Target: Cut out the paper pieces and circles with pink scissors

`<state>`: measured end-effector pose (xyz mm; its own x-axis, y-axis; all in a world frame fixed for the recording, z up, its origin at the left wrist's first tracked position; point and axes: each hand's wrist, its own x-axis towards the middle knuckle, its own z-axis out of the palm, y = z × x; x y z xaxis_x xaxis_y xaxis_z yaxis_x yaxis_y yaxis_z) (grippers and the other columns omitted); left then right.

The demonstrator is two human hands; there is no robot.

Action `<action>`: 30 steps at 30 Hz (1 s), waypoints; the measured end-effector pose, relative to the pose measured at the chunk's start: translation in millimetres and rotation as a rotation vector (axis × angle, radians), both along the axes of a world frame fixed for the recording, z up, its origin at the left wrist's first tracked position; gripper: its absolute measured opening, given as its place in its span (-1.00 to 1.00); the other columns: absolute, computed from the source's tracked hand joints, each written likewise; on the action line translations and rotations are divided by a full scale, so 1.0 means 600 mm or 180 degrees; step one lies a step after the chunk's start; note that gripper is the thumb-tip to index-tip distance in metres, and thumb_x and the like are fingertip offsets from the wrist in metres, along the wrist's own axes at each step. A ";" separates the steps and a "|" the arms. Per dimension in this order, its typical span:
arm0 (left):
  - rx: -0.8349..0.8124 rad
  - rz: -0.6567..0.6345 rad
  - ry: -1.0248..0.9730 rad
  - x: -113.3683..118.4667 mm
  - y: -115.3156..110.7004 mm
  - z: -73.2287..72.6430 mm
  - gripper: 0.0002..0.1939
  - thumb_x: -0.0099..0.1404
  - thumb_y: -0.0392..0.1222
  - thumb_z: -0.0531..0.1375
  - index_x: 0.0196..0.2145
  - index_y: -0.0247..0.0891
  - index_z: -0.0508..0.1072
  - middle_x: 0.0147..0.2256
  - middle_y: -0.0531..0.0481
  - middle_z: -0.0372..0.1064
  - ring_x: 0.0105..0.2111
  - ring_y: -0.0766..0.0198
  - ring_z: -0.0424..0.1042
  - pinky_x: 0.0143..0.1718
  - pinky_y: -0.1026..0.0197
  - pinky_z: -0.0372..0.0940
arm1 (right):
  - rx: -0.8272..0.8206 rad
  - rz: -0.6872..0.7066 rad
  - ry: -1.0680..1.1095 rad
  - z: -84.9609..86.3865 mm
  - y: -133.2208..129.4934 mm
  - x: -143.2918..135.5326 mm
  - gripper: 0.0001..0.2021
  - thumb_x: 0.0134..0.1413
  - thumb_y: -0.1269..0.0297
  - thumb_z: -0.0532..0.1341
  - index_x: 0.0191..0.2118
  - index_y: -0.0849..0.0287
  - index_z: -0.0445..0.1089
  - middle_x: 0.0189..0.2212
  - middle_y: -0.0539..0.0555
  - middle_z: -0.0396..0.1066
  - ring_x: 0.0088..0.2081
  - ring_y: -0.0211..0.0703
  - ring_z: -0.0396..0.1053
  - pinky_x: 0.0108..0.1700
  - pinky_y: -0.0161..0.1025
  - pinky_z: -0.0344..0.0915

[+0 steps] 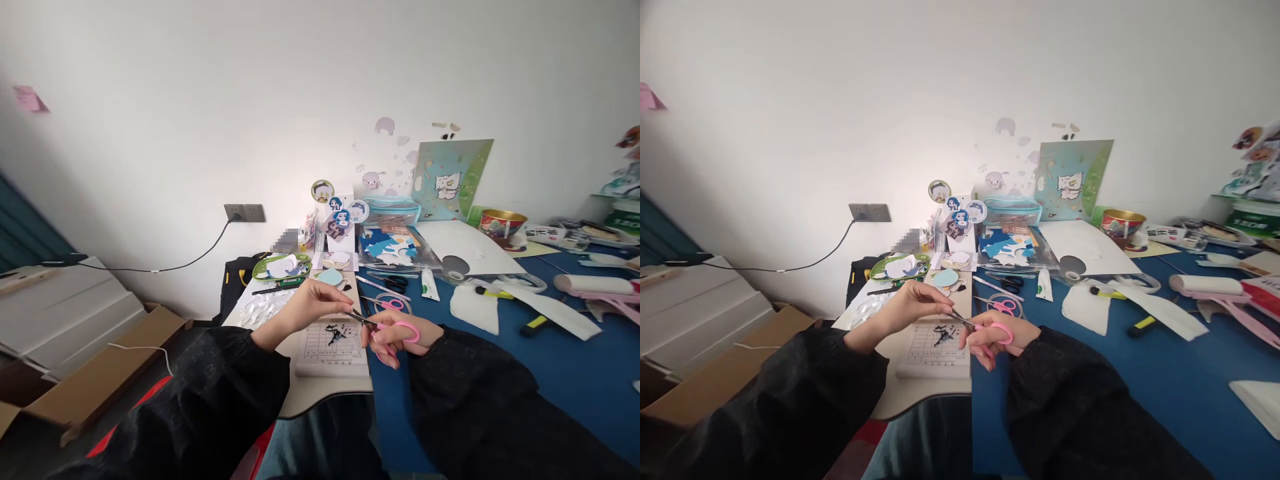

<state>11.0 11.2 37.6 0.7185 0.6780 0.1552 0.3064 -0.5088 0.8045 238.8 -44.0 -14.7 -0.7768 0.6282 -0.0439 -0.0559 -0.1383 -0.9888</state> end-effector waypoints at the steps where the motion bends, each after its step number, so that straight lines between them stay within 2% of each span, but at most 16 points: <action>1: 0.0010 0.0118 0.0001 -0.006 0.003 0.001 -0.78 0.33 -0.15 0.15 -0.15 -0.34 0.43 -0.19 -0.07 0.43 -0.26 0.21 0.46 -0.23 0.08 0.40 | -0.0016 -0.0057 0.0020 -0.001 -0.008 0.005 -0.82 0.25 0.25 0.17 -0.15 0.25 0.38 -0.32 0.02 0.44 -0.45 -0.26 0.42 -0.43 -0.26 0.40; 5: 0.0075 0.0666 0.0108 -0.035 0.009 -0.001 -0.74 0.35 -0.13 0.13 -0.07 -0.32 0.39 -0.15 -0.09 0.41 -0.26 0.21 0.45 -0.26 0.09 0.40 | -0.0054 -0.0322 0.0030 -0.001 -0.038 0.028 -0.79 0.25 0.23 0.16 -0.10 0.24 0.38 -0.23 0.07 0.45 -0.35 -0.19 0.45 -0.34 -0.18 0.43; 8: 0.0185 0.0870 0.0195 -0.042 -0.006 -0.010 -0.72 0.34 -0.11 0.13 -0.07 -0.31 0.40 -0.13 -0.08 0.40 -0.23 0.17 0.45 -0.24 0.07 0.40 | -0.0065 -0.0484 -0.0019 0.000 -0.054 0.036 -0.78 0.25 0.22 0.16 -0.08 0.24 0.37 -0.19 0.08 0.44 -0.31 -0.16 0.46 -0.30 -0.14 0.43; 10: 0.0270 0.0805 0.0229 -0.035 -0.024 -0.013 -0.73 0.34 -0.13 0.14 -0.06 -0.30 0.40 -0.09 -0.09 0.38 -0.18 0.14 0.43 -0.19 0.04 0.39 | -0.0070 -0.0552 -0.0061 0.001 -0.059 0.033 -0.78 0.25 0.23 0.17 -0.07 0.24 0.37 -0.17 0.09 0.44 -0.29 -0.15 0.46 -0.28 -0.13 0.43; 13: 0.0301 0.0464 0.0225 -0.012 -0.053 -0.012 -0.72 0.33 -0.16 0.15 -0.02 -0.28 0.38 -0.03 -0.13 0.35 -0.12 0.13 0.41 -0.13 -0.01 0.36 | -0.0072 -0.0573 -0.0114 0.006 -0.064 0.020 -0.77 0.25 0.23 0.17 -0.06 0.24 0.37 -0.16 0.09 0.44 -0.28 -0.14 0.46 -0.28 -0.12 0.43; 17: 0.0082 0.0037 0.0287 0.013 -0.071 -0.007 -0.74 0.33 -0.15 0.15 -0.07 -0.31 0.40 -0.10 -0.10 0.39 -0.19 0.16 0.44 -0.19 0.04 0.39 | -0.0062 -0.0510 -0.0180 0.017 -0.072 0.000 -0.78 0.25 0.24 0.17 -0.06 0.24 0.37 -0.17 0.09 0.44 -0.29 -0.15 0.46 -0.28 -0.13 0.43; 20: -0.0001 0.0131 0.0300 0.001 -0.060 -0.007 -0.73 0.34 -0.14 0.14 -0.05 -0.31 0.39 -0.11 -0.11 0.39 -0.22 0.18 0.44 -0.22 0.05 0.40 | -0.0039 -0.0521 -0.0201 0.023 -0.080 0.001 -0.78 0.25 0.24 0.17 -0.06 0.24 0.37 -0.17 0.09 0.44 -0.29 -0.15 0.46 -0.28 -0.13 0.43; 23: 0.0082 0.0446 0.0213 -0.033 -0.047 -0.005 -0.71 0.34 -0.14 0.14 -0.03 -0.31 0.38 -0.08 -0.11 0.38 -0.19 0.16 0.44 -0.20 0.03 0.39 | -0.0002 -0.0604 -0.0198 0.026 -0.088 0.011 -0.77 0.25 0.23 0.17 -0.06 0.23 0.37 -0.16 0.09 0.44 -0.28 -0.14 0.46 -0.27 -0.12 0.43; 26: 0.0300 0.0696 0.0035 -0.055 -0.056 0.001 -0.69 0.33 -0.11 0.14 -0.03 -0.30 0.38 -0.05 -0.09 0.36 -0.13 0.07 0.41 -0.15 -0.01 0.37 | 0.0035 -0.0666 -0.0209 0.030 -0.091 0.012 -0.77 0.25 0.23 0.17 -0.06 0.24 0.36 -0.17 0.09 0.44 -0.28 -0.14 0.46 -0.28 -0.13 0.43; 28: 0.0426 0.0640 -0.0071 -0.050 -0.074 0.004 -0.68 0.33 -0.16 0.15 0.02 -0.28 0.35 0.01 -0.15 0.32 -0.08 0.10 0.39 -0.10 -0.06 0.34 | 0.0053 -0.0648 -0.0240 0.033 -0.090 0.002 -0.78 0.25 0.23 0.17 -0.07 0.24 0.37 -0.18 0.09 0.44 -0.29 -0.15 0.46 -0.29 -0.14 0.43; 30: 0.0426 0.0398 -0.0087 -0.034 -0.089 0.002 -0.68 0.33 -0.16 0.15 0.03 -0.27 0.34 0.02 -0.15 0.32 -0.09 0.11 0.40 -0.11 -0.04 0.35 | 0.0063 -0.0573 -0.0287 0.035 -0.090 -0.013 -0.79 0.25 0.25 0.17 -0.08 0.24 0.37 -0.19 0.08 0.44 -0.31 -0.16 0.46 -0.31 -0.15 0.43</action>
